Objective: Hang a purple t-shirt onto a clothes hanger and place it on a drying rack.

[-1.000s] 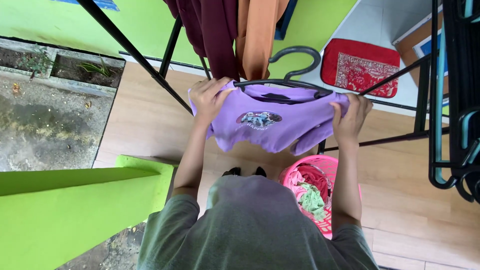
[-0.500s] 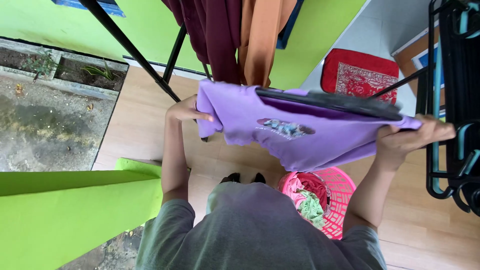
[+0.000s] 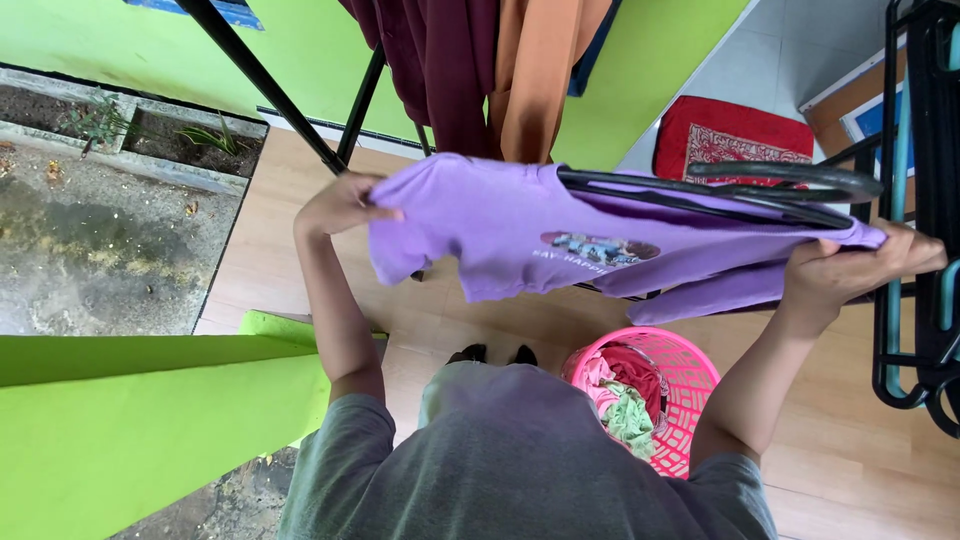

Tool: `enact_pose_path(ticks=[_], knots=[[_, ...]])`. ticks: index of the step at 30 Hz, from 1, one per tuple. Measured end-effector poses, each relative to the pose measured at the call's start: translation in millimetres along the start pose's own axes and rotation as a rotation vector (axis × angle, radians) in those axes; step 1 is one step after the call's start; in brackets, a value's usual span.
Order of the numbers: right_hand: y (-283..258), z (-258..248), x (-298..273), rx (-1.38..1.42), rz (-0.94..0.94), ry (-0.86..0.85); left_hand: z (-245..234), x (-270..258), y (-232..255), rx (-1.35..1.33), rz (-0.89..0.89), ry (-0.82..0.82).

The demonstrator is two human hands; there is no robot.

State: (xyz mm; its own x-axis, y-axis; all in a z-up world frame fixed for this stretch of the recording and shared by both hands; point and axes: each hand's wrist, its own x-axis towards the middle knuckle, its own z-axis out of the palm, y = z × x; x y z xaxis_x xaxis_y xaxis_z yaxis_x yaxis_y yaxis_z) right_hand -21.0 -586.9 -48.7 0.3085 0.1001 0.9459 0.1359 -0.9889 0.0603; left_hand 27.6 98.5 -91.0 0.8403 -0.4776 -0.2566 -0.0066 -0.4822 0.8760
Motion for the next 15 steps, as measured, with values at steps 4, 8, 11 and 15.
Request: enact_pose_path(ticks=[4, 8, 11, 15], knots=[[-10.8, 0.0, 6.1, 0.014, 0.008, 0.02, 19.7, 19.1, -25.8, 0.066, 0.216, 0.557], [-8.4, 6.2, 6.2, -0.029, 0.023, 0.086, 58.3, 34.7, -34.4, 0.079, 0.35, 0.595], [-27.4, -4.7, 30.1, -0.082, -0.024, 0.099, 62.8, 34.7, -72.8, 0.098, 0.172, 0.36], [-32.1, -11.7, 37.4, -0.187, -0.075, 0.072, 39.3, 20.0, -136.2, 0.259, 0.044, 0.999]])
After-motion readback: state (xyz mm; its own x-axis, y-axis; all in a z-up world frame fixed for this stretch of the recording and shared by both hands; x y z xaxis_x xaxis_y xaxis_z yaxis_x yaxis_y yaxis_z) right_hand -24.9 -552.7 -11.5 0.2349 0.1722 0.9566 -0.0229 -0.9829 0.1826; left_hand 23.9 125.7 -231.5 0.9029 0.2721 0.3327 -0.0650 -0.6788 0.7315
